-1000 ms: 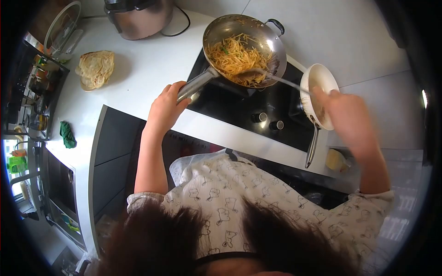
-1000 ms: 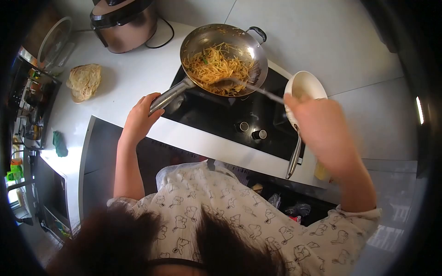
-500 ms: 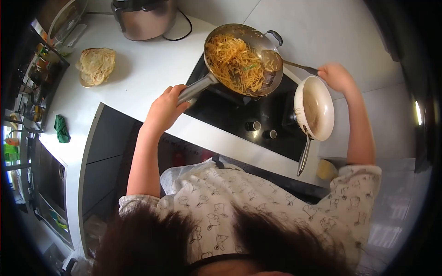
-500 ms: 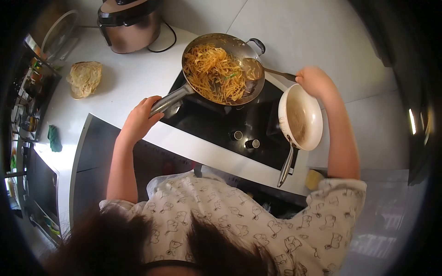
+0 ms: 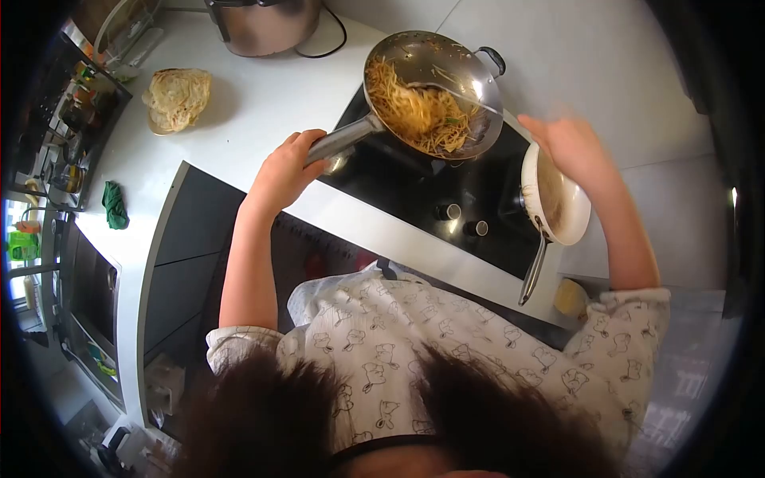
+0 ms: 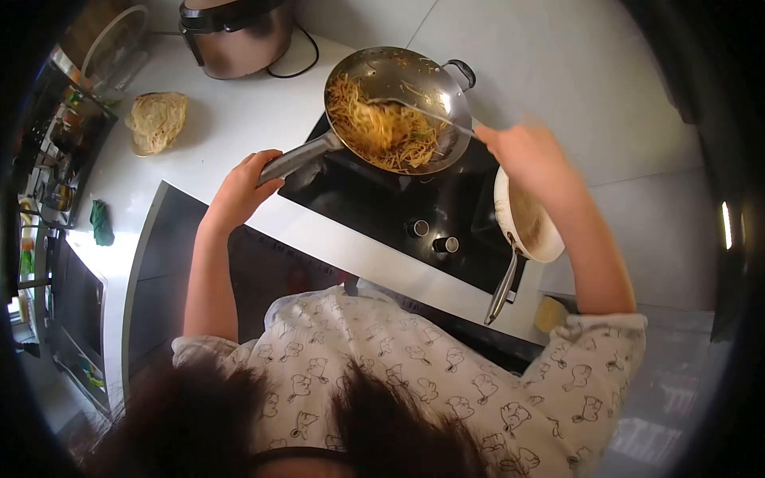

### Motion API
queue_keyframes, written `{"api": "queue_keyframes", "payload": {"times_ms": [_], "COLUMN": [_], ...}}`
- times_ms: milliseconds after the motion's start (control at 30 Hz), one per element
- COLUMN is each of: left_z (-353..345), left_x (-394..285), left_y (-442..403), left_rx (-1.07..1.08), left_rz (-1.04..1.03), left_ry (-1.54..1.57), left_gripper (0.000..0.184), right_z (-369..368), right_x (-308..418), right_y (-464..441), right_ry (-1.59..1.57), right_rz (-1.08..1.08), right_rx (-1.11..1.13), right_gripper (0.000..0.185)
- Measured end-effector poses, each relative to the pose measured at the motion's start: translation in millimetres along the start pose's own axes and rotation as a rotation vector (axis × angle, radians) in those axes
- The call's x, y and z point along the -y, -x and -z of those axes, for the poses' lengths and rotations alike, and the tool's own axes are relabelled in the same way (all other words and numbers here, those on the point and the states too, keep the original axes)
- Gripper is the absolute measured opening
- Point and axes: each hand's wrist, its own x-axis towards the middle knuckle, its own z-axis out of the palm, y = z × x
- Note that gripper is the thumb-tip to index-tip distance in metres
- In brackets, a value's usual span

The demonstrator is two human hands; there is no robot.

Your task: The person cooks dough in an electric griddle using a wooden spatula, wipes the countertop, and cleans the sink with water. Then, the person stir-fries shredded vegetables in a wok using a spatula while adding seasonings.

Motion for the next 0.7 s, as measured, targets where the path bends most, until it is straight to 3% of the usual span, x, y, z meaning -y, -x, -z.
{"api": "queue_keyframes", "payload": {"times_ms": [133,300,333,467,567,700], "left_z": [0.3,3.2,2.1,1.1,2.0,0.9], "left_x": [1.0,-1.1,0.0,0.7,0.4,1.1], "left_y": [-1.7,-2.3,-2.1,-1.3,-1.7,-1.1], "left_rx": [-0.004,0.019,0.013,0.016,0.035,0.01], "left_rz": [-0.002,0.009,0.005,0.006,0.016,0.0], "left_ry": [-0.005,0.001,-0.002,0.008,-0.008,0.011], "left_gripper": [0.041,0.04,0.04,0.04,0.04,0.04], "right_z": [24.3,43.7,41.3,-12.5,-40.6,-2.5], "right_x": [13.4,19.1,24.1,63.4,54.0,42.8], "right_y": [56.2,92.7,92.0,54.8,16.4,17.2], "right_ry": [-0.02,0.096,0.088,0.092,0.114,0.088], "right_rz": [-0.214,-0.118,-0.087,-0.104,-0.165,-0.277], "right_rx": [0.026,0.142,0.196,0.038,0.01,0.038], "right_gripper": [0.039,0.051,0.05,0.049,0.047,0.045]}}
